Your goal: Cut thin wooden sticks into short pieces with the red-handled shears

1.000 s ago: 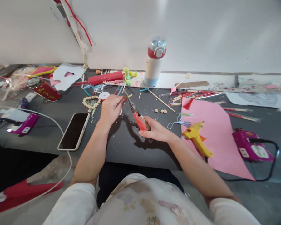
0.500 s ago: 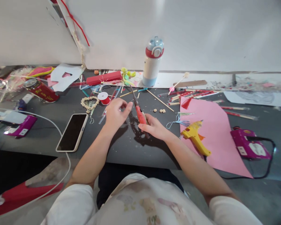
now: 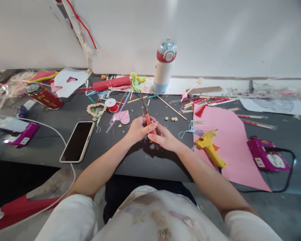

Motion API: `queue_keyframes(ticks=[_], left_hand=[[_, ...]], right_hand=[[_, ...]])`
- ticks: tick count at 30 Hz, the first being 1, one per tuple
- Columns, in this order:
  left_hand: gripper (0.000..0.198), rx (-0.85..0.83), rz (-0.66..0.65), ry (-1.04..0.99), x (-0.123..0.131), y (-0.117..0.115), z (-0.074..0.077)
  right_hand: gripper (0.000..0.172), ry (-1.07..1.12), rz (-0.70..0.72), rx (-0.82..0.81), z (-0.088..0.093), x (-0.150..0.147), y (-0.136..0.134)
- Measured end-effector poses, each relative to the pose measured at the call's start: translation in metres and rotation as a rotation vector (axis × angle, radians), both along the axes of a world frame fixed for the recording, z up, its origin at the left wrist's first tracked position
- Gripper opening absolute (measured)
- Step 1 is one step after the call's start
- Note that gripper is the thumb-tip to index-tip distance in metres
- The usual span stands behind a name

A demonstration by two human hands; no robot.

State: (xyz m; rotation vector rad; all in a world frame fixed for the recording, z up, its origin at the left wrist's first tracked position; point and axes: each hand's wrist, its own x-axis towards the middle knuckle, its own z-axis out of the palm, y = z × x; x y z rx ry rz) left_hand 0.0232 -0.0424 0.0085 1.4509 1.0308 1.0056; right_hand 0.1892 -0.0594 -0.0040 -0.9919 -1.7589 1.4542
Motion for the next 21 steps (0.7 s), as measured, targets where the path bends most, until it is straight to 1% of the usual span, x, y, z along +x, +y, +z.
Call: queue_keyframes(ticks=[3,5,7,10,13,15,16,18,21], left_hand=[[0.059,0.039,0.005,-0.03,0.0,-0.001,-0.001],[0.058,0.059,0.014,-0.03,0.0,-0.002,-0.001],[0.058,0.068,0.02,-0.018,0.0,-0.002,0.0],[0.061,0.055,0.031,-0.006,0.001,-0.002,-0.001],[0.065,0.026,0.034,0.015,0.001,0.001,-0.004],[0.066,0.049,0.038,0.063,0.0,0.002,-0.006],[0.066,0.089,0.054,0.098,-0.002,0.003,-0.005],[0.061,0.229,0.158,0.186,-0.008,0.004,-0.002],[0.041,0.525,0.454,0.403,-0.019,0.007,0.007]], right_hand=[[0.076,0.041,0.014,-0.004,-0.004,-0.001,0.0],[0.079,0.051,0.021,-0.012,-0.005,-0.001,0.0],[0.078,0.045,0.021,-0.018,-0.005,-0.001,0.0],[0.072,0.031,0.007,-0.021,-0.002,-0.001,-0.001],[0.057,0.005,-0.017,-0.043,0.001,-0.001,-0.001],[0.048,-0.023,-0.04,-0.077,0.001,0.0,0.0],[0.046,-0.037,-0.051,-0.097,0.001,0.0,0.001],[0.045,-0.061,-0.066,-0.132,0.0,0.002,0.002],[0.045,-0.091,-0.073,-0.144,0.002,0.004,0.003]])
